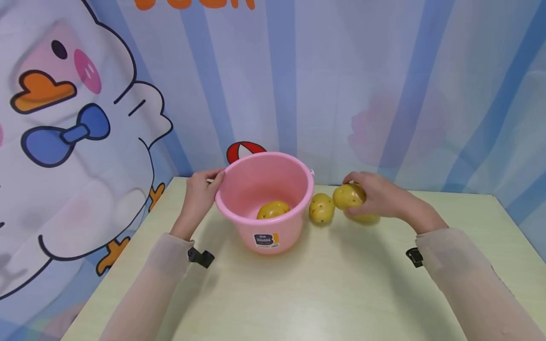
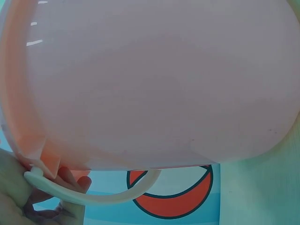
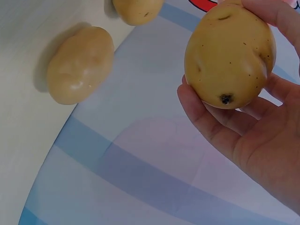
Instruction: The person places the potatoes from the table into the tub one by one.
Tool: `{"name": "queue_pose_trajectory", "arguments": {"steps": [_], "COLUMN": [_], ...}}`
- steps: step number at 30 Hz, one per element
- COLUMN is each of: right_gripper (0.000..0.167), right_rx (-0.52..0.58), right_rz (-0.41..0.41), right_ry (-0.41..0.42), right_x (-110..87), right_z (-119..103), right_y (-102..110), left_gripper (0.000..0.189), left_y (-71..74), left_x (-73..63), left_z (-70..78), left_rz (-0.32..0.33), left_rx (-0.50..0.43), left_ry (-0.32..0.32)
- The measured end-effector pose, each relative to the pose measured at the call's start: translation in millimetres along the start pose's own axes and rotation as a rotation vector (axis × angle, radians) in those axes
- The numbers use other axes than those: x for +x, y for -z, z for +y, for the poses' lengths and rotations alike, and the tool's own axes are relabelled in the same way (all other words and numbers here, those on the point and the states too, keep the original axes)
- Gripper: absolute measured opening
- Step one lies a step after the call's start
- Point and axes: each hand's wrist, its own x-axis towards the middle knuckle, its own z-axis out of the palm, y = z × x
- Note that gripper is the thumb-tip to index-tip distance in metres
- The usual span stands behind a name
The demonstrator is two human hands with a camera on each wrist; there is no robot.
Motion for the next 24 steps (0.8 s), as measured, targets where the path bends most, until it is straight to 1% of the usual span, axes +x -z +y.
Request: {"name": "queue_pose_trajectory", "arguments": {"steps": [13,21,24], "right_gripper": [0.059,0.058,0.058], "right_rx": [-0.008,-0.038,-0.033], "right_rz": [0.026,0.055,0.060], "right_ry": [0.025,0.080,0.086], "right_x": [4.8,8.2,10.3], "right_z": [-10,-15,-18], "right_y": [16,24,28], "left_gripper": [0.035,0.035,0.034], "left_y": [-1.2,-1.0,-0.4], "left_x": [0.0,0.0,-0.6], "left_z": [-0.6,-0.4,1.1], "left_rz": [0.017,0.012,0.017], "left_rx": [0.012,0.010,0.010], "left_ry": [-0.008,-0.009,-0.008]}}
